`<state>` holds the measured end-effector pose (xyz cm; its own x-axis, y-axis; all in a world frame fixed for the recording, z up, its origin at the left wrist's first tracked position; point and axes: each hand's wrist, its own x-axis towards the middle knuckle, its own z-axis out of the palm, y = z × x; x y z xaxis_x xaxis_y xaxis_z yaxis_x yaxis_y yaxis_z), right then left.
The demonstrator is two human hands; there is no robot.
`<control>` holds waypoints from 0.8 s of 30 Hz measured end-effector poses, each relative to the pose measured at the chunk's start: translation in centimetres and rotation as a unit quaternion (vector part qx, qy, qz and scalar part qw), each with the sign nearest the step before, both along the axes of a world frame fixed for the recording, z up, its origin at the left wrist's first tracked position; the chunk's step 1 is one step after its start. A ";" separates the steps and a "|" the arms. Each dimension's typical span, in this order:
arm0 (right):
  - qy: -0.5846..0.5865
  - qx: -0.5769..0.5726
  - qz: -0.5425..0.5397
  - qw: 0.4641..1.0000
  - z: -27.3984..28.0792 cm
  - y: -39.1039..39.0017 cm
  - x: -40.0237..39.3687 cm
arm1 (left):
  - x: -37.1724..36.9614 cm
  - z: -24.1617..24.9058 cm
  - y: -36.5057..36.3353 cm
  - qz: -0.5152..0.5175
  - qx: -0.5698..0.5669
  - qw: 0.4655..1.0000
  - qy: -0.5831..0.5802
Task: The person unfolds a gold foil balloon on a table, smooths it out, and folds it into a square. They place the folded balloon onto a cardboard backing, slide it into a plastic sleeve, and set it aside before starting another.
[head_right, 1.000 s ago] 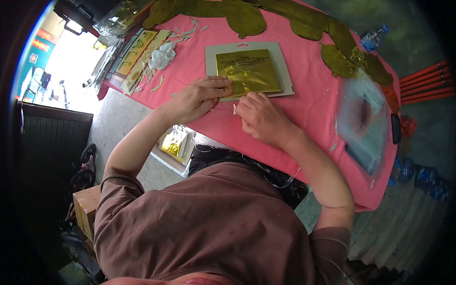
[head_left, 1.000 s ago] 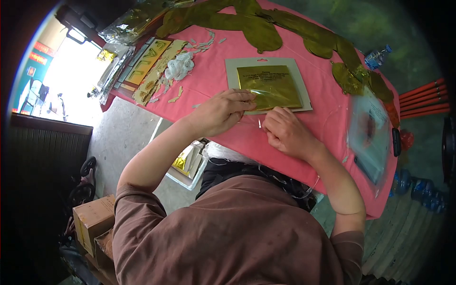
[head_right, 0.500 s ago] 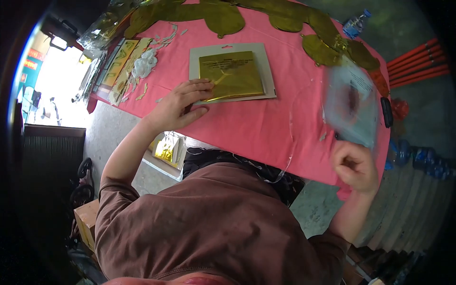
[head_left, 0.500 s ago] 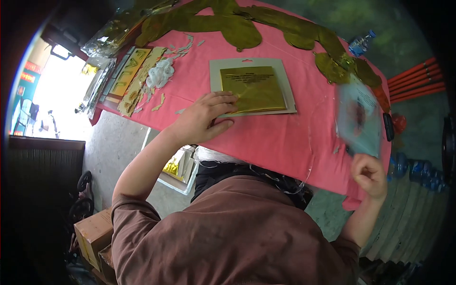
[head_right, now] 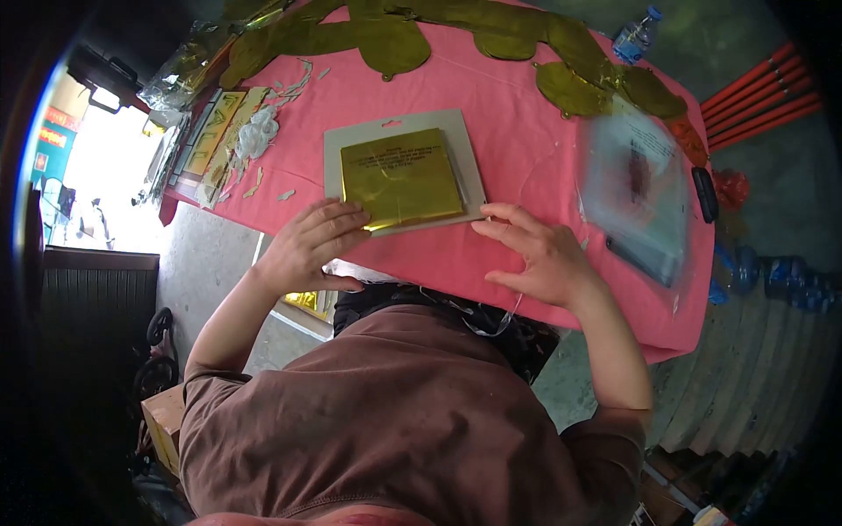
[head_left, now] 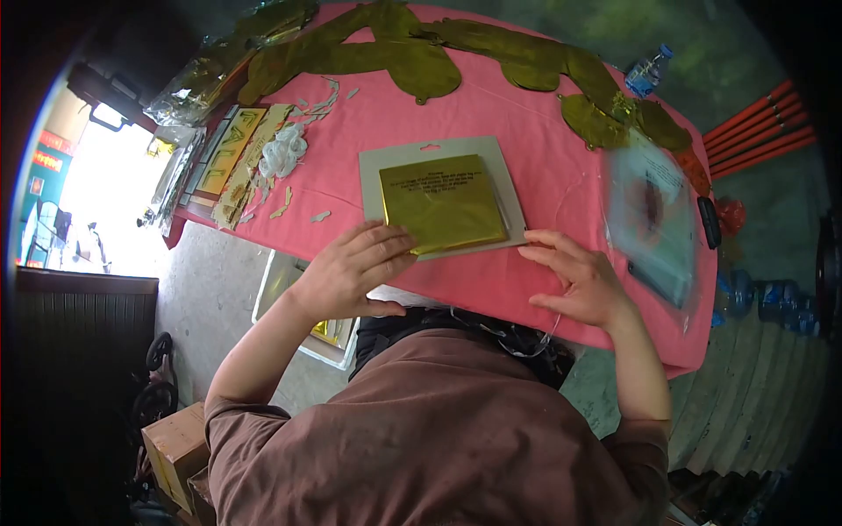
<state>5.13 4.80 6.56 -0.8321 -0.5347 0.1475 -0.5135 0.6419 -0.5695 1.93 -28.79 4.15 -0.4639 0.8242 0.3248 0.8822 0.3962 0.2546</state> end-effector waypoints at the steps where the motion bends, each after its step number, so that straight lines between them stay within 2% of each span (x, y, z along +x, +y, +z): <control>1: -0.024 0.005 0.001 1.000 0.1 -0.1 -0.1 | 0.3 -0.2 -0.2 0.002 0.001 1.000 0.004; 3: -0.046 0.012 0.003 0.999 0.1 -0.2 -0.5 | 1.0 -0.8 -0.5 0.037 0.024 0.999 0.012; 5: 0.021 0.013 0.046 0.999 -0.9 -0.4 -0.6 | 1.3 -0.8 -0.4 0.045 0.055 0.997 0.006; 8: 0.061 0.000 0.050 0.997 -1.8 -0.5 -1.3 | 1.4 -1.1 0.1 0.068 0.123 0.990 -0.012; 9: 0.060 -0.001 0.051 0.997 -1.8 -0.6 -1.4 | 1.5 -1.2 0.2 0.084 0.161 0.983 -0.023; 11: 0.026 -0.017 0.018 0.999 -1.8 -1.0 -1.5 | 1.5 -1.4 0.5 0.100 0.175 0.979 -0.034; 15: 0.005 -0.053 0.022 0.998 -3.1 -0.9 -3.0 | 1.7 -1.2 1.0 0.152 0.197 0.965 -0.083; 17: -0.116 -0.154 -0.028 0.981 -3.2 -1.3 -3.8 | 1.9 -0.8 1.3 0.170 0.197 0.960 -0.099; 18: -0.116 -0.154 -0.028 0.981 -2.9 -1.6 -4.0 | 2.0 -0.7 1.4 0.187 0.197 0.956 -0.114; 20: -0.330 -0.195 -0.165 0.909 -2.1 -2.5 -4.4 | 2.1 -0.7 1.7 0.204 0.189 0.953 -0.122; 24: -0.263 -0.124 -0.172 0.941 -2.5 -3.5 -5.1 | 2.0 -0.3 1.7 0.247 0.130 0.955 -0.098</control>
